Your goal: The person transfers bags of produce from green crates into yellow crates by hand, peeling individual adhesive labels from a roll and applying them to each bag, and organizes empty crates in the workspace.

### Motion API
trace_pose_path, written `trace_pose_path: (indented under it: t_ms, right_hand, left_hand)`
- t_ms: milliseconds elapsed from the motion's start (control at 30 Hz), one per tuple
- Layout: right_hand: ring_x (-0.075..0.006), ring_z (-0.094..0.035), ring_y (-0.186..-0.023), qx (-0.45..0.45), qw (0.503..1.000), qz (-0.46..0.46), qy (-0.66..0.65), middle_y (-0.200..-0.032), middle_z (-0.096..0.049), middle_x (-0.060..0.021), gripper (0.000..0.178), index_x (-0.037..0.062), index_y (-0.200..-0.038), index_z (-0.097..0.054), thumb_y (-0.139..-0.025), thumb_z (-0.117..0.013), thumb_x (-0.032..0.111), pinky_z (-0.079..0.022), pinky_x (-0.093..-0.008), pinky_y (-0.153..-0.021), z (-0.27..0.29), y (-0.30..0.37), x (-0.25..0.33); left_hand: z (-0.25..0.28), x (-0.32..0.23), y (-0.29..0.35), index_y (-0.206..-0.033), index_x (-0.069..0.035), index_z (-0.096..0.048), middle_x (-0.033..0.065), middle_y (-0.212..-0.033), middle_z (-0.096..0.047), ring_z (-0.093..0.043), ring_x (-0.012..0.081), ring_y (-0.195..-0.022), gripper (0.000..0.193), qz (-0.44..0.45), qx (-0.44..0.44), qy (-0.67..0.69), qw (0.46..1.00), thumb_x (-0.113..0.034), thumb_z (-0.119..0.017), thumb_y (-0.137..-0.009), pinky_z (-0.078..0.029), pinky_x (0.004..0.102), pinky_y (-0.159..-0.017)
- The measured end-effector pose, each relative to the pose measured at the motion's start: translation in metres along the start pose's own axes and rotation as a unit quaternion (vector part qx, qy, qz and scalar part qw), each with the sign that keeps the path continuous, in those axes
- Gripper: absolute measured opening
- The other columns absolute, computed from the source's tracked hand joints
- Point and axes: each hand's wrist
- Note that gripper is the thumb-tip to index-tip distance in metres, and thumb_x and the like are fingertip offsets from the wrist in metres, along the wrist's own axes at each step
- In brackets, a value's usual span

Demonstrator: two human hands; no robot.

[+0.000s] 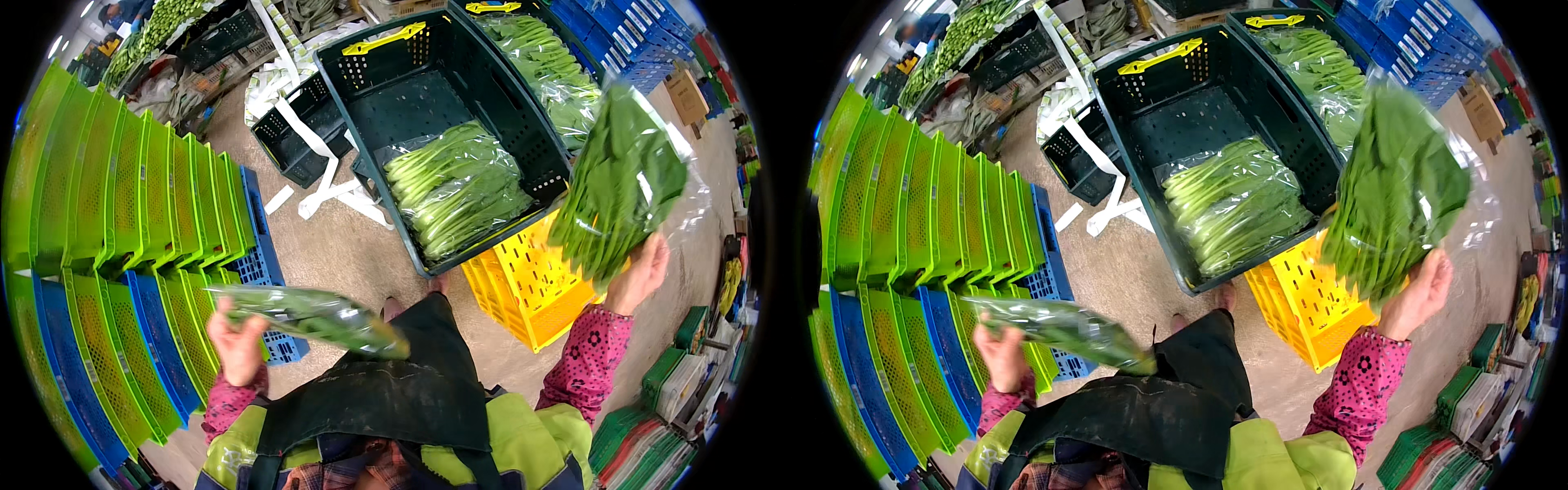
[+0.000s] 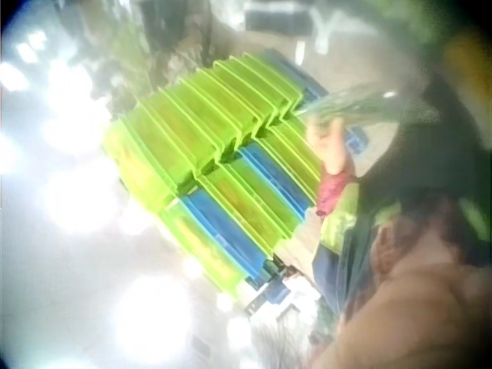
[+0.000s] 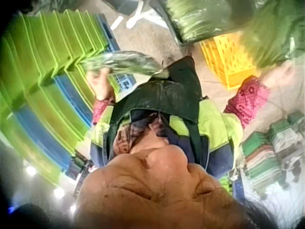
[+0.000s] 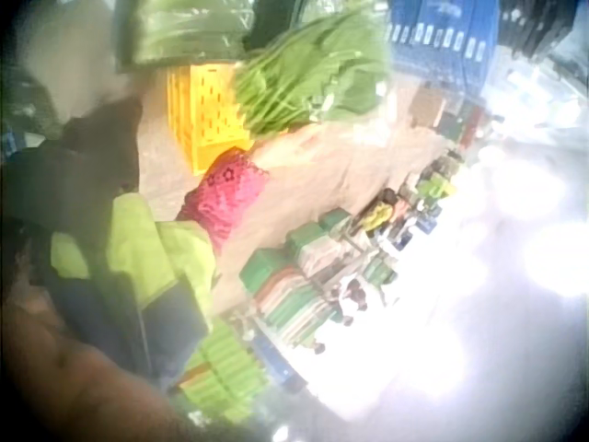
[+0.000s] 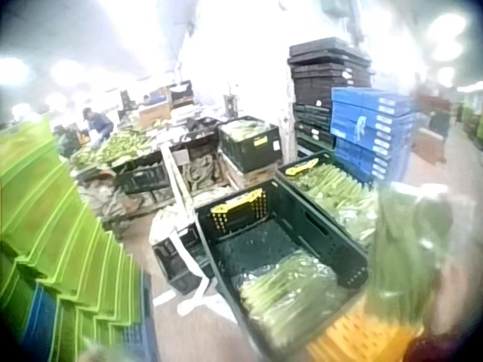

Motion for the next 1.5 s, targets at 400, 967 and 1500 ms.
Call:
trace_pose_path:
  t_ms: [400, 967, 1500]
  right_hand:
    - [-0.0066, -0.053, -0.077, 0.171, 0.95, -0.232, 0.119, -0.09, -0.062, 0.0039, 0.018, 0.0065, -0.102, -0.063, -0.095, -0.06, 0.022, -0.042, -0.023, -0.068, 0.204, -0.082, -0.222]
    - [-0.0059, -0.051, -0.07, 0.463, 0.779, -0.316, 0.282, -0.081, -0.06, 0.0038, 0.02, 0.0041, -0.11, -0.063, -0.095, -0.056, 0.016, -0.043, -0.023, -0.065, 0.208, -0.224, -0.393]
    - [-0.0227, -0.063, -0.098, 0.335, 0.871, -0.242, 0.264, -0.11, -0.065, -0.0176, 0.038, -0.0055, -0.12, -0.056, -0.092, -0.062, 0.02, -0.05, -0.0332, -0.085, 0.269, -0.14, -0.468]
  left_hand:
    - [-0.234, 0.077, 0.095, -0.112, 0.001, -0.06, 0.004, -0.104, -0.064, -0.057, 0.0099, -0.096, 0.023, 0.269, 0.315, 0.17, 0.894, -0.002, -0.064, -0.089, -0.046, 0.0252, -0.084]
    - [-0.529, 0.187, 0.172, -0.124, -0.001, -0.052, 0.0043, -0.119, -0.06, -0.057, 0.0128, -0.107, 0.031, 0.456, 0.341, 0.301, 0.765, -0.002, -0.056, -0.093, -0.045, 0.0282, -0.095]
    - [-0.573, 0.459, 0.113, -0.146, -0.013, -0.026, 0.0072, -0.146, -0.036, -0.036, 0.026, -0.132, 0.081, 0.569, 0.108, 0.026, 0.815, -0.043, -0.07, -0.085, -0.031, 0.0465, -0.104]
Point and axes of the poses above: each hand's wrist, its own y-axis away from the middle knuckle, its own z-axis out of the back of the hand, x = y × z
